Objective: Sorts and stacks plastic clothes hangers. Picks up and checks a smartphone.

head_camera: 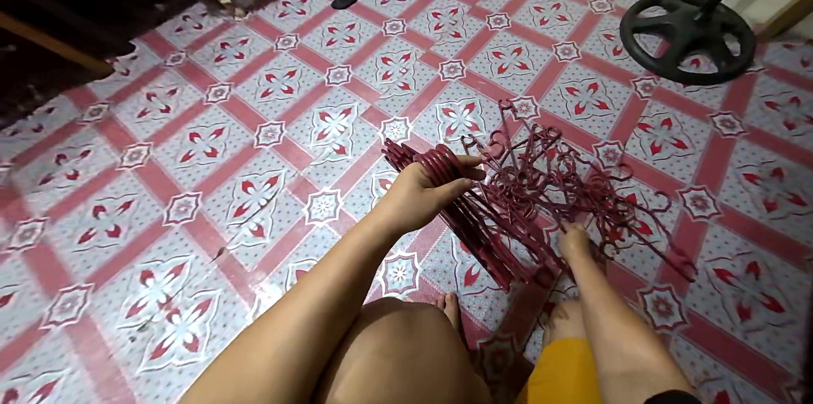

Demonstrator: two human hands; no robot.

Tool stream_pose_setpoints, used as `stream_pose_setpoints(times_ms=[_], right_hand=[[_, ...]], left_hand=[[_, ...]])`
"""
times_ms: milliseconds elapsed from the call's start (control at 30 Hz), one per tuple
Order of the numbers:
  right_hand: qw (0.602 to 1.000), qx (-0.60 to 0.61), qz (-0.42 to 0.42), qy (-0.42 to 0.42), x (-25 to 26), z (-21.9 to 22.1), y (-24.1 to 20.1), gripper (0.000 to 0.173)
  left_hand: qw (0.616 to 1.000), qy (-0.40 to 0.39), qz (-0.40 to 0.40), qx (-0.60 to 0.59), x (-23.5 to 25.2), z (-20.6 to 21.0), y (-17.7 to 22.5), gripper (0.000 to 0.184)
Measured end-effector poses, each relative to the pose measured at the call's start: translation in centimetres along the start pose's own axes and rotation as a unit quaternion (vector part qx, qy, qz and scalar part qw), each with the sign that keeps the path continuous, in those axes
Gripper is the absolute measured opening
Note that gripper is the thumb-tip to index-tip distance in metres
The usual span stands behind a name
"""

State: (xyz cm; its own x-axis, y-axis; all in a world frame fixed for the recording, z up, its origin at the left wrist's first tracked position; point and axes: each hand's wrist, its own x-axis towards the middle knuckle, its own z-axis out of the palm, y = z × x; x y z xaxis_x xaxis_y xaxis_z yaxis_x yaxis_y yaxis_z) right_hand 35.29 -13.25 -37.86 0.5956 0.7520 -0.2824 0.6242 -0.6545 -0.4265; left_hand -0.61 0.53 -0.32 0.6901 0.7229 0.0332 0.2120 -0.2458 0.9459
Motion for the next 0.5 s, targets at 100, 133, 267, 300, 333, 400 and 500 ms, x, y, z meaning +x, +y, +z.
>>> stream_pose_setpoints(times_ms=[100,133,267,300,333,400,500], right_hand=[[0.996,-0.069,0.027,-0.044,-0.6,2.4,0.6,0.057],[0.996,-0.077,0.03,-0.044,-0.6,3.3,1.2,0.051],[0.994,0.086,0.044,-0.047,-0.8,2.7,0.7,0.036],[0.981,0.168,0.046,-0.08,-1.3,1.2,-0.5,0.036],[0.961,0.246,0.045,-0.117,-2.0,-0.6,-1.9,0.036],[0.926,0.343,0.041,-0.151,-3.4,-4.3,-5.1,0.034],[0.917,0.371,-0.033,-0.146,-5.8,-9.1,-10.5,0.033]], left_hand=[[0.999,-0.021,-0.029,-0.009,-0.4,-0.1,-0.1,0.04],[0.999,-0.023,-0.037,-0.004,-0.4,-0.1,-0.1,0.041],[0.998,-0.021,-0.053,0.008,-0.4,-0.2,0.2,0.031],[0.998,-0.021,-0.054,0.005,-0.3,-0.1,0.2,0.026],[0.998,-0.024,-0.055,0.011,-0.3,-0.1,0.2,0.023],[0.997,-0.042,-0.052,0.039,0.0,0.0,0.1,0.018],[0.993,-0.077,-0.045,0.074,0.4,0.5,0.2,0.017]])
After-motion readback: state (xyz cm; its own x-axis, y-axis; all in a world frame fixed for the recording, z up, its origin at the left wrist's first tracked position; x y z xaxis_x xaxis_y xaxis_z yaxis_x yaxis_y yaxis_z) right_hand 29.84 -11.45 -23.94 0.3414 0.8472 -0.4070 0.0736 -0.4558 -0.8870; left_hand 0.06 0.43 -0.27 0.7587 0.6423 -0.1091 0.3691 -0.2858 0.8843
